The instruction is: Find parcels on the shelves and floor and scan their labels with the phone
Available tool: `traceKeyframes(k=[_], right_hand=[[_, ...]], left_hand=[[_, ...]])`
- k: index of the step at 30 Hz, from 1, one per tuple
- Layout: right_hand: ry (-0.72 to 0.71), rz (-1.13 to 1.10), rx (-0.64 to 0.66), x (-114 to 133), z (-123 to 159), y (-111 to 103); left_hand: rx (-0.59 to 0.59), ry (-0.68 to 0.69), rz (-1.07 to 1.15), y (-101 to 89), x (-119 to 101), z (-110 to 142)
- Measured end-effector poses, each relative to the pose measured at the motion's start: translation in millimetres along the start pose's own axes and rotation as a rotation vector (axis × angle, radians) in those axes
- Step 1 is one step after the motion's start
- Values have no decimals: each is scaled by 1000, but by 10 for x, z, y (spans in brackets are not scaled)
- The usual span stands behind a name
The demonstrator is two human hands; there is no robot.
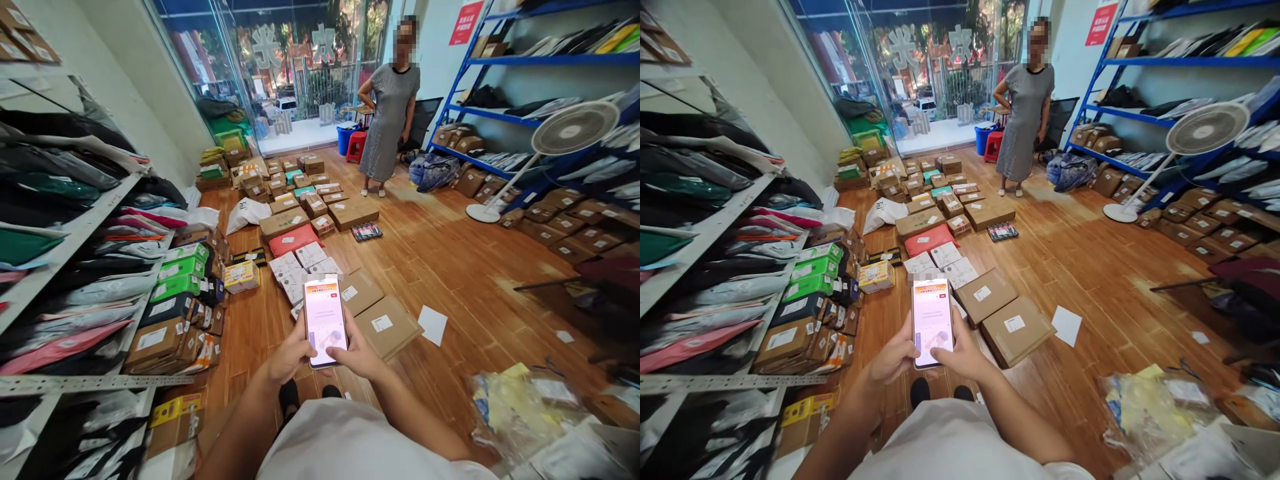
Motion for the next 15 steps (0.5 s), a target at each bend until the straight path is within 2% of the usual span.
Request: traceKeyframes(k=[11,15], right_hand=[[68,-65,8,-64,-80,42],[63,-80,5,-78,-108,59]], left_hand=[[-123,10,-81,-140,-41,28],[-96,15,-60,-174,-35,30]])
Point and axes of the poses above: each hand's wrist, its own z-axis away from the middle knuckle, its own y-axis out of the palm, x = y × z, the point moved 10 cm from there along -z, towards the middle knuckle, and after that the axes turned 15 degrees about z, right-handed, at the moved point
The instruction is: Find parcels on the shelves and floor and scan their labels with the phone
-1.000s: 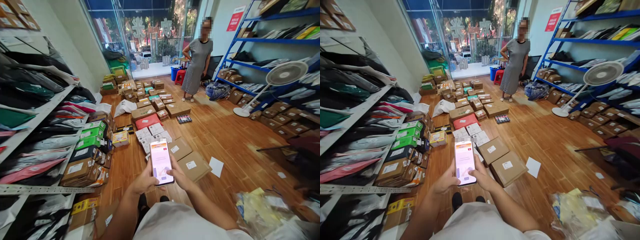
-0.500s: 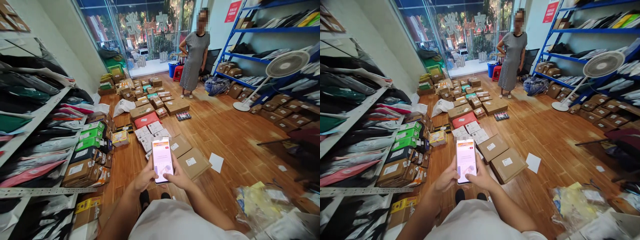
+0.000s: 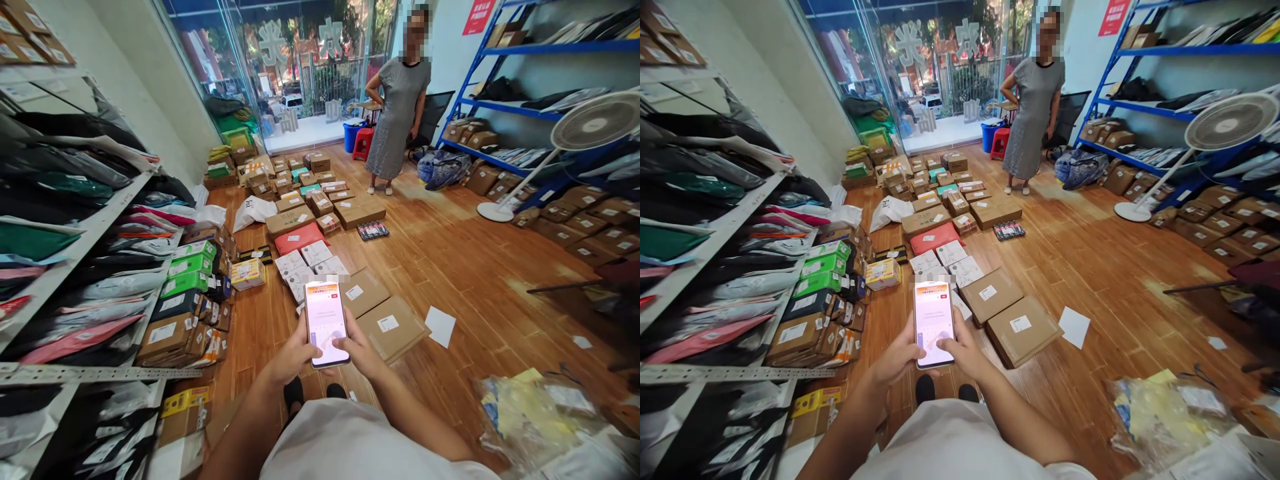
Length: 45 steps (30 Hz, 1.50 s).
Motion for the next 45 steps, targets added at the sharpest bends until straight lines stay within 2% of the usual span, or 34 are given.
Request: traceKeyframes(k=[3,8,15,20,23,29,31,33,36,38,41,45], right_hand=[[5,-19,2,-18,-17,8],[-31,-63,2,2,-32,2],[-28,-72,-7,-42,-25,-2],[-23,-93,-114,-47,-89,-71],[0,-74,-196,-17,-164,-124],[24,17,-264,18,-256,-170],[-10,50,-290,27,-218,-188],[-104,136,-346,77,-130,-224],[-285,352,-417,175,56,-236],[-366,484,-414,200,153,-197],[-427,616,-387,216,231,-138],[-447,663,-374,234,254,-112]], left_hand=[[38,0,25,13,-7,6],[-18,4,77,-48,4,-8],[-6,45,47,-84,24,-25],[92,21,-34,-24,58,3],[83,19,-85,-28,77,0],[59,-6,11,-35,119,-1],[47,7,44,-48,108,9],[46,16,76,-60,99,20],[36,24,95,-99,85,31],[27,30,100,-128,75,37],[15,38,108,-155,60,41],[27,47,116,-134,37,42]])
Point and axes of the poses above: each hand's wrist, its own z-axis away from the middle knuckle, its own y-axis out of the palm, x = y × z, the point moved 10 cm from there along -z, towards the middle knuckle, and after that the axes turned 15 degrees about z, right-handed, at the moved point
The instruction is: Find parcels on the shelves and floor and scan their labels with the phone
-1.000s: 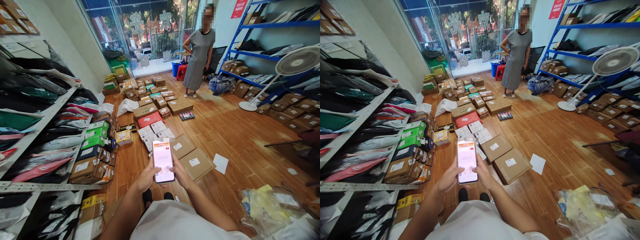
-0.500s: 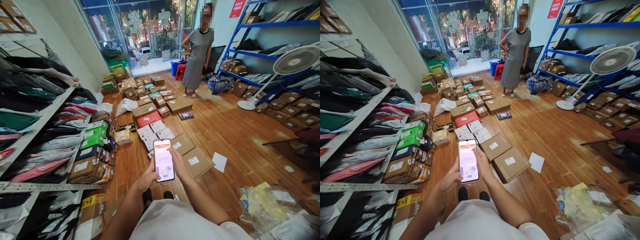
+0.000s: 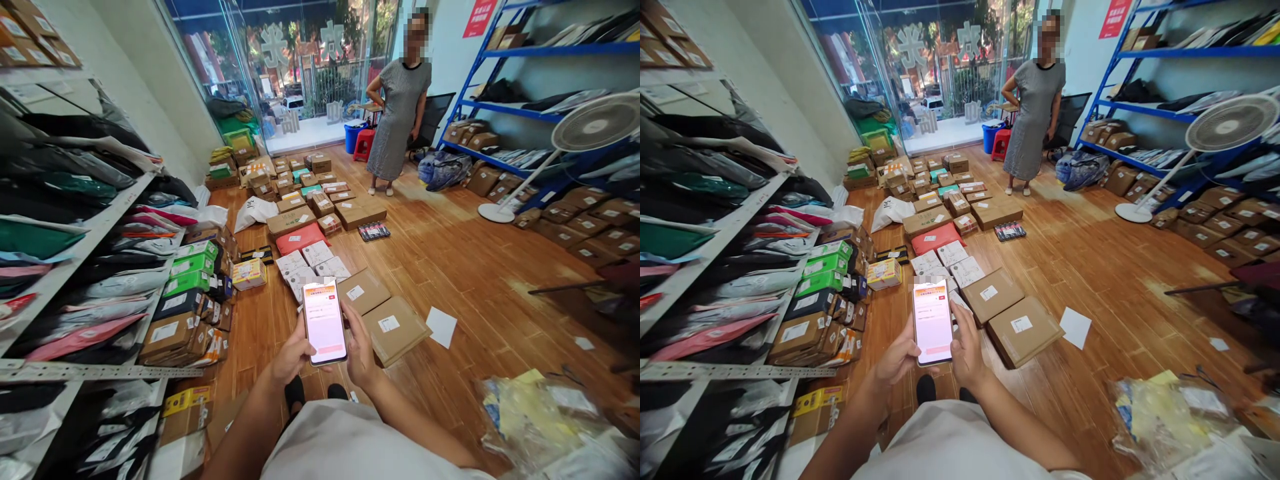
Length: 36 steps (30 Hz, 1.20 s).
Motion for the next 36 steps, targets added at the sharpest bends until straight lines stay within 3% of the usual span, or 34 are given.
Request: traceKeyframes(k=[9,12,18,23,36], right_hand=[[-132,203,-12,159,-60,-49],[-131,153,-18,167,-44,-40],[157,-255,78,-75,17,165],[308,-482,158,-144,-1,298],[429,-494,112,-260,-116,324]], left_hand=[[-21,-2,-19,34,-1,35],[-16,6,-19,43,-11,55],[-9,18,-15,14,-27,82],[-11,31,-10,-6,-37,110],[-13,-18,-100,65,34,133]])
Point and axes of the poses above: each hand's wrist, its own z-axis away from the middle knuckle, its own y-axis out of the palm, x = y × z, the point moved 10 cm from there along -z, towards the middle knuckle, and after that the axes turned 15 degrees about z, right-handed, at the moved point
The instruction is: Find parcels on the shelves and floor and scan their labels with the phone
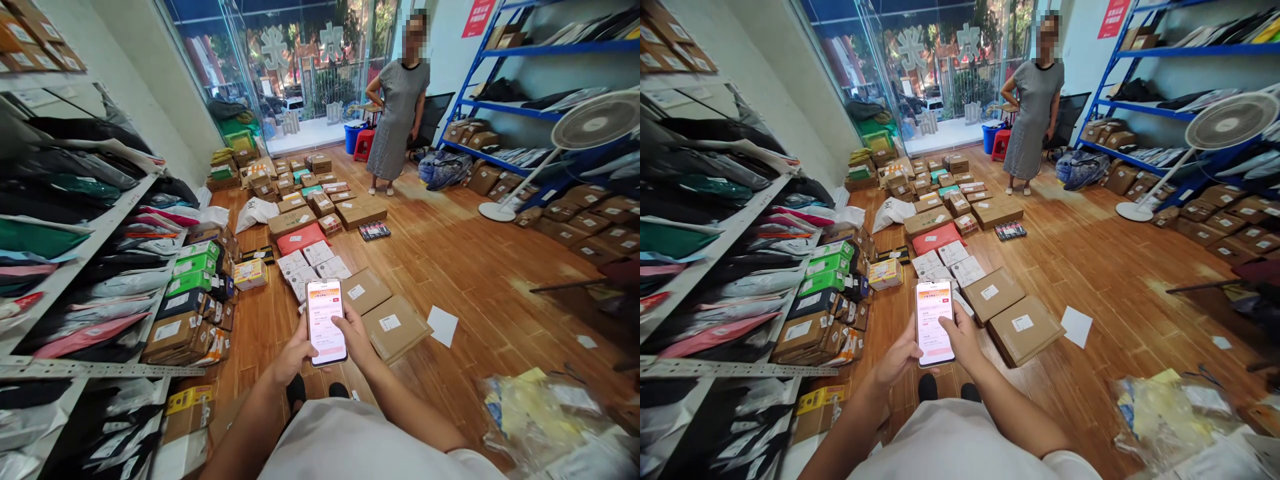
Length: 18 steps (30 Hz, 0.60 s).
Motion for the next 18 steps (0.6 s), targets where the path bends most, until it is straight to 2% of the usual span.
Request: traceKeyframes(k=[8,13,18], right_hand=[[27,138,-124,2,6,-60],[2,-88,26,72,41,66],[-25,-72,77,54,117,109]], left_hand=[[37,64,-151,6,64,-23],[-12,19,-27,-66,101,2],[-47,40,115,-64,48,42]])
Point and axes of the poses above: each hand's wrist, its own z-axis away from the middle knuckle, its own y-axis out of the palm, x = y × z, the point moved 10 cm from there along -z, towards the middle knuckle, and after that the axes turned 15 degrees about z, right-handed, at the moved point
